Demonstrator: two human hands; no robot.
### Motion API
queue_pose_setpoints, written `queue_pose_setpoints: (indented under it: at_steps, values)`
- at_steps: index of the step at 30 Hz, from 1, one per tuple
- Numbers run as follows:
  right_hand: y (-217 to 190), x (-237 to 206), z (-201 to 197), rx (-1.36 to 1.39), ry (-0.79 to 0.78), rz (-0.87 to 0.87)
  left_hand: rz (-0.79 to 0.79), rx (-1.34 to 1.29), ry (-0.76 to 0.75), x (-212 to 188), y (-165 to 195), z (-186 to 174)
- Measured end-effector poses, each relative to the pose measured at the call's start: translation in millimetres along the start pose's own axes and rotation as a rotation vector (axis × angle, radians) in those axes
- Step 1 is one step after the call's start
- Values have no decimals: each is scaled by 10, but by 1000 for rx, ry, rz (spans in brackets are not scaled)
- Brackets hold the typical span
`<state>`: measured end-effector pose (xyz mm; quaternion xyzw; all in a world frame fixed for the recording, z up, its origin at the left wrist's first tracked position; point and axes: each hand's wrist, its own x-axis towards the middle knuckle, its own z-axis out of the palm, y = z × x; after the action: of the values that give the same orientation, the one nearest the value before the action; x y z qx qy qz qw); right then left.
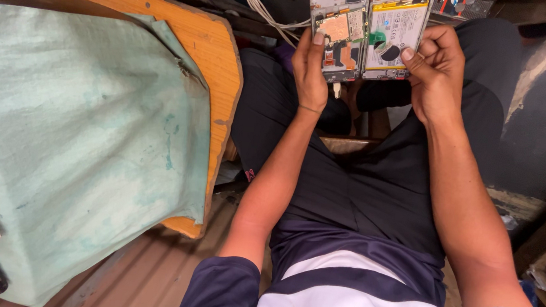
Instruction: The person handles a disassembled smartphone, connecting a cable to the motherboard and inspecting internal components. They then compare it with another disassembled phone, examining the battery and circuit boards.
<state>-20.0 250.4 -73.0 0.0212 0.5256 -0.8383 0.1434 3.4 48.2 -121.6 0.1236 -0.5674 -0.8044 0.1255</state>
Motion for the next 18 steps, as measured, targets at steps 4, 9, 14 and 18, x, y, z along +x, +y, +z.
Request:
queue_pose_setpoints:
  at_steps: [4,9,14,18]
  values:
    - [7,15,4,17,-3,2,-2,-29,-1,5,-13,-9]
    - [6,15,5,-4,-2,0,0,1,2,7,-31,-14]
    - [8,12,3,-7,-4,-4,-3,-2,1,0,-33,-16]
    - [8,0,2,9,11,10,-7,14,6,-4,-35,-10]
